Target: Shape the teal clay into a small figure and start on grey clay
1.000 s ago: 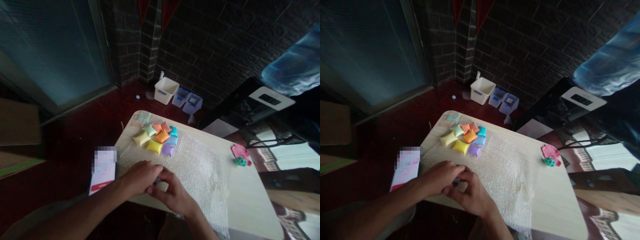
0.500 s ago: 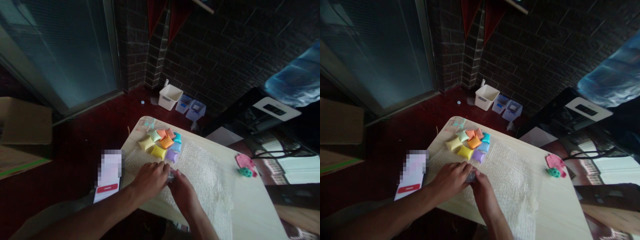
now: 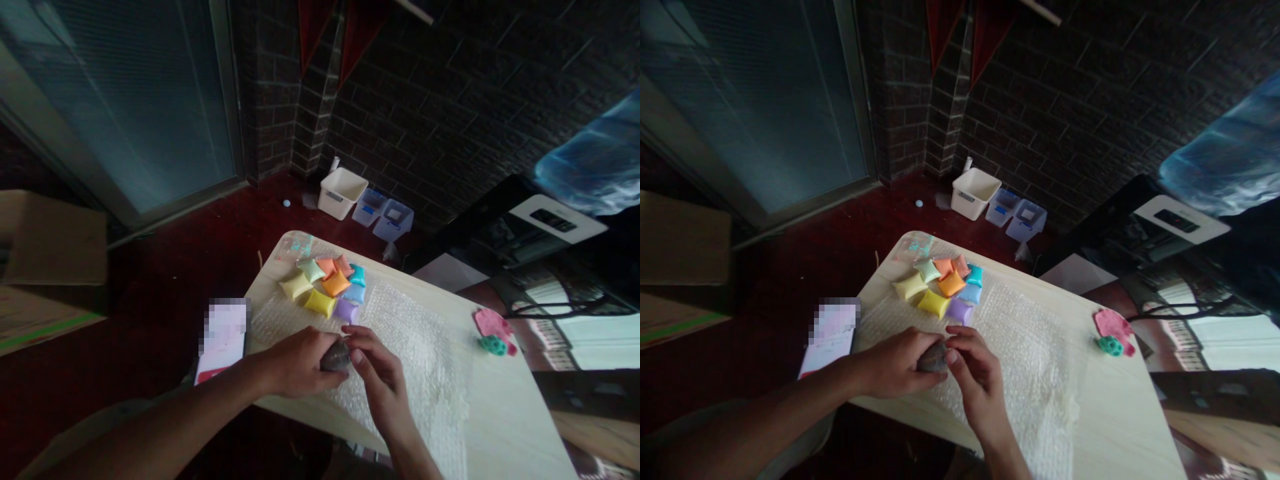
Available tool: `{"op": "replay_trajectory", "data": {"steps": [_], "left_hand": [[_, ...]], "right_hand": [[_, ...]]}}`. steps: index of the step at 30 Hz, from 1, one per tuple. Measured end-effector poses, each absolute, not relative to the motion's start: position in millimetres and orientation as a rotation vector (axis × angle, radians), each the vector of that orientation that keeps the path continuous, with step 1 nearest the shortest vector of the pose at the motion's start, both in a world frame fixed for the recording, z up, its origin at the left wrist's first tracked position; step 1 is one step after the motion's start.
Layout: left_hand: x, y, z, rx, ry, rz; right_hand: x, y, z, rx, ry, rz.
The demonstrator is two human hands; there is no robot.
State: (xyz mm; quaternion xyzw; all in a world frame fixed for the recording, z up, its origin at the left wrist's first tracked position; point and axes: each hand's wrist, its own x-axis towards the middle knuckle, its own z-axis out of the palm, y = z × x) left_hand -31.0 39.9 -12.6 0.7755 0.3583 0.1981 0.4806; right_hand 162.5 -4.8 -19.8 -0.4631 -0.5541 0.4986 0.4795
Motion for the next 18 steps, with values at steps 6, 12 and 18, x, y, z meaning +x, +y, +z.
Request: {"op": "replay_trajectory", "data": {"steps": [6,12,18], "left_hand": [[-30.6,40.5,-14.0,1.857,0.785,0.48],[-26.3,41.4,-19.6,1.798,0.844,0.549],[-29.4,42.9,-17.5,1.827,0.76,0.551]], "right_hand": [[163.8,-6.6,-17.0,-1.088,-1.537,1.112],[169.7,-7.3,-17.7,-1.128,-1.737,0.842],[170.4,-10.8,-9.9,-1.044,-1.852,0.861]]}}
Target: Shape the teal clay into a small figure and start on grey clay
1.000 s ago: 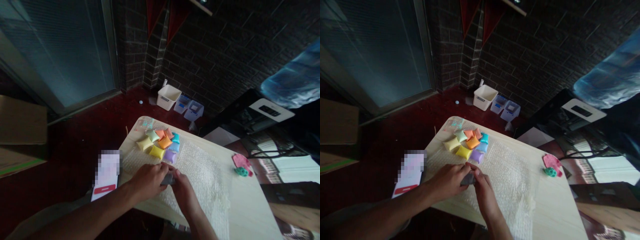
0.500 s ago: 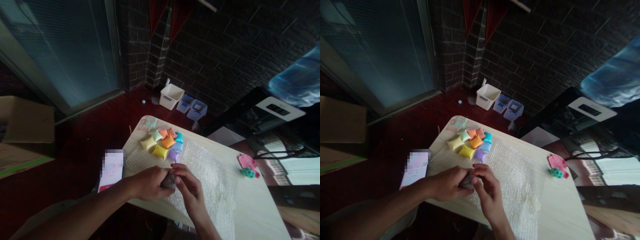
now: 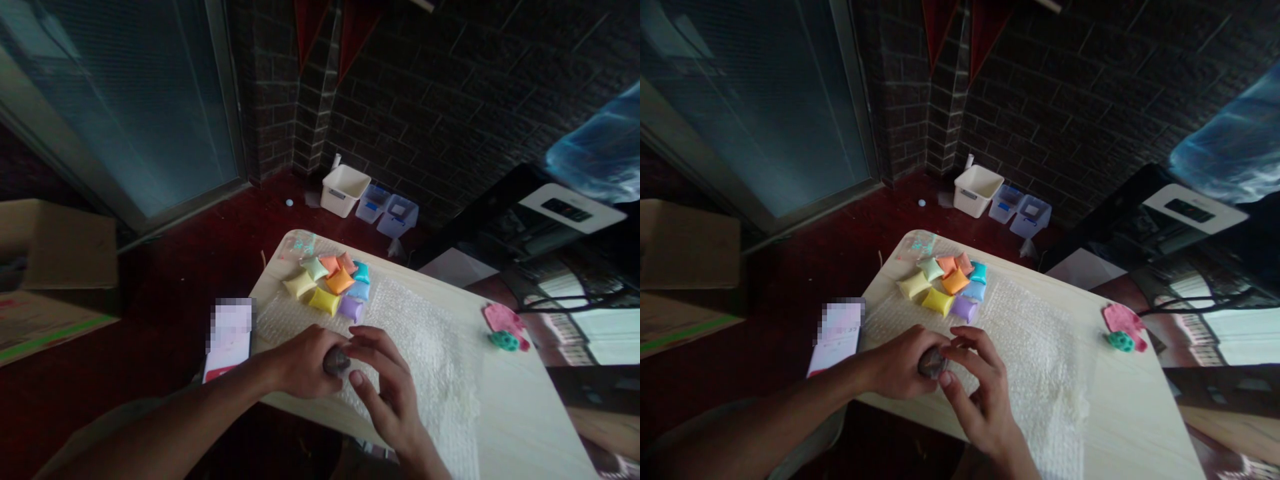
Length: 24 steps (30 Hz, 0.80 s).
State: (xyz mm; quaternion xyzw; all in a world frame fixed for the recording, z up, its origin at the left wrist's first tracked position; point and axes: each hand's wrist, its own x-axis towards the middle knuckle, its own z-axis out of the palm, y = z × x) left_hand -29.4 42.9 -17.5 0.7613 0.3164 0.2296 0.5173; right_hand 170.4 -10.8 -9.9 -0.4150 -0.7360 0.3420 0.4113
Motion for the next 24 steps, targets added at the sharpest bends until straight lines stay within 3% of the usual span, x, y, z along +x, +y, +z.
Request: {"op": "replay_trajectory", "data": {"steps": [5,12,24], "left_hand": [[-32.0,43.7,-19.4,1.847,0.77,0.491],[-31.2,41.1,-20.4,1.951,0.867,0.456],[-30.2,42.6,-16.9,2.056,1.009,0.48]], "right_hand": [[169.4,-13.2,-4.8,-1.049,-1.894,0.907],[172.0,-12.4,-1.4,-1.166,-2.108,0.696],[172.3,-9.9,-9.7,-1.175,-2.073,0.807]]}}
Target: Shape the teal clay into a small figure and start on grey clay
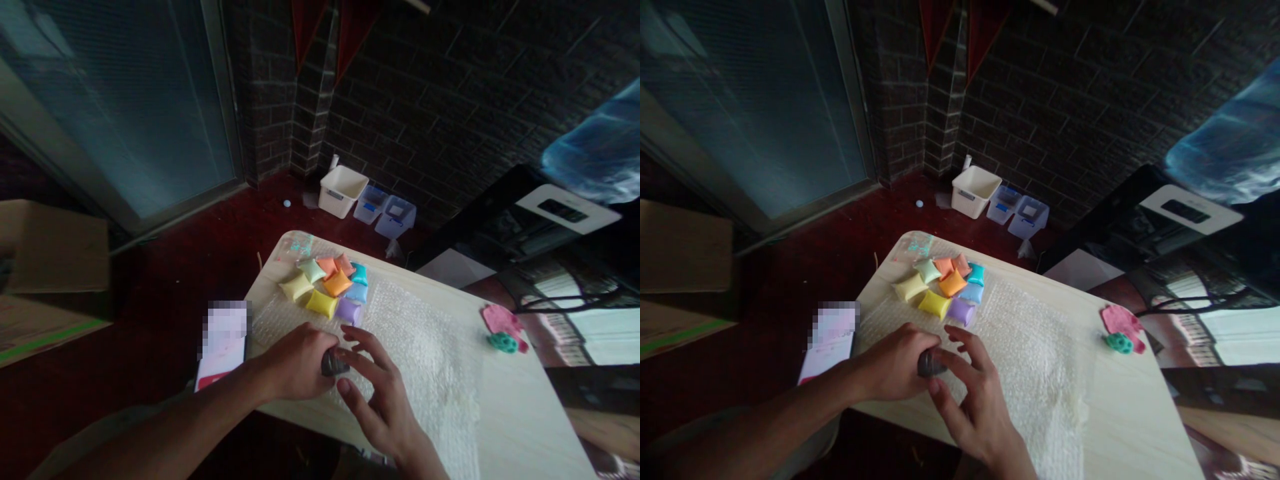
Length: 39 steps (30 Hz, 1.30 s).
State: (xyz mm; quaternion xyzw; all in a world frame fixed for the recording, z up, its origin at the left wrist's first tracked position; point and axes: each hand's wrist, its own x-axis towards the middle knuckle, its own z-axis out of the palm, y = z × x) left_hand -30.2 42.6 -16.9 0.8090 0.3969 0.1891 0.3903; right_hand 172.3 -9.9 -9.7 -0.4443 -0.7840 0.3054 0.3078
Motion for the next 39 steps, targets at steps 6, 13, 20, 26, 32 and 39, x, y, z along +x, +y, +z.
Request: {"op": "replay_trajectory", "data": {"steps": [6,13,20,26,32,39], "left_hand": [[-30.6,42.0,-16.9,2.107,0.98,0.479],[-33.0,42.1,-20.6,2.126,0.959,0.42],[-30.3,41.8,-17.7,2.048,0.946,0.381],[-32.9,42.2,-13.9,1.993,0.817,0.416],[-39.4,42.4,-14.7,2.021,0.932,0.255],[-36.1,45.0,-15.2,1.99,0.694,0.34]], "right_hand": [[170.6,-11.5,-12.6,-1.11,-2.044,0.987],[162.8,-8.2,-2.6,-1.217,-2.179,0.861],[160.1,-9.0,-2.5,-1.171,-2.1,0.931],[162.4,-13.1,-7.3,-0.977,-1.945,1.11],[154.0,-11.0,3.8,-1.195,-2.199,1.029],[160.6,-11.9,-7.8,-0.912,-1.966,1.191]]}}
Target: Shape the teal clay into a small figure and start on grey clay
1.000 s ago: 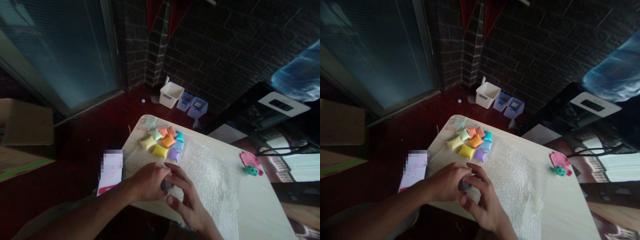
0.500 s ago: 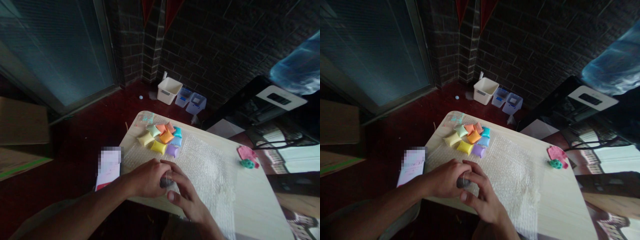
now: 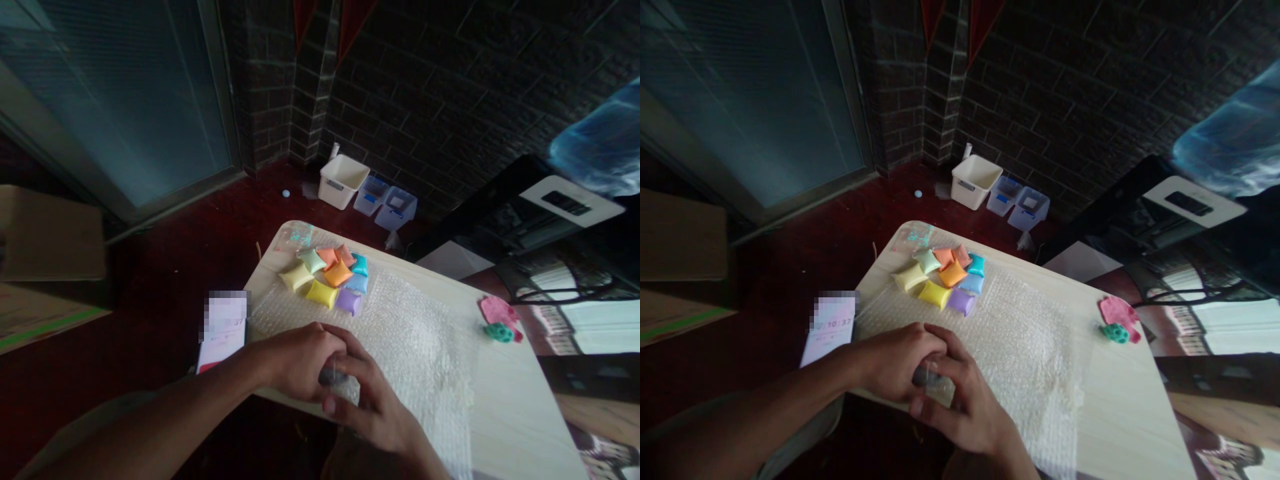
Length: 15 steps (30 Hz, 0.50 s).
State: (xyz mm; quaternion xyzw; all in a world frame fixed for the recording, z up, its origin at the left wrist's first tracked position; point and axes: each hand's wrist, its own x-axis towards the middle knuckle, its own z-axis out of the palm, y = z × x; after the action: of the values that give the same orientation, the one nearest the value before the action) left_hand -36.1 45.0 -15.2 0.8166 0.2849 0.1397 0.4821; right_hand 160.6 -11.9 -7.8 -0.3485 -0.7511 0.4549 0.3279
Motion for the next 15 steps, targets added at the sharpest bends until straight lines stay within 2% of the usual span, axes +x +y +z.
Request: {"op": "replay_trajectory", "data": {"steps": [5,8,15], "left_hand": [[-33.6,48.1,-26.6,2.067,0.883,0.592],[-29.5,44.9,-31.5,2.102,0.967,0.549],[-28.0,43.9,-26.3,2.097,0.956,0.488]], "right_hand": [[163.8,-11.2,-36.5,-1.157,-1.794,1.044],[161.9,-10.7,-44.3,-1.187,-1.72,1.095],[154.7,-11.2,-23.0,-1.165,-1.732,1.015]]}}
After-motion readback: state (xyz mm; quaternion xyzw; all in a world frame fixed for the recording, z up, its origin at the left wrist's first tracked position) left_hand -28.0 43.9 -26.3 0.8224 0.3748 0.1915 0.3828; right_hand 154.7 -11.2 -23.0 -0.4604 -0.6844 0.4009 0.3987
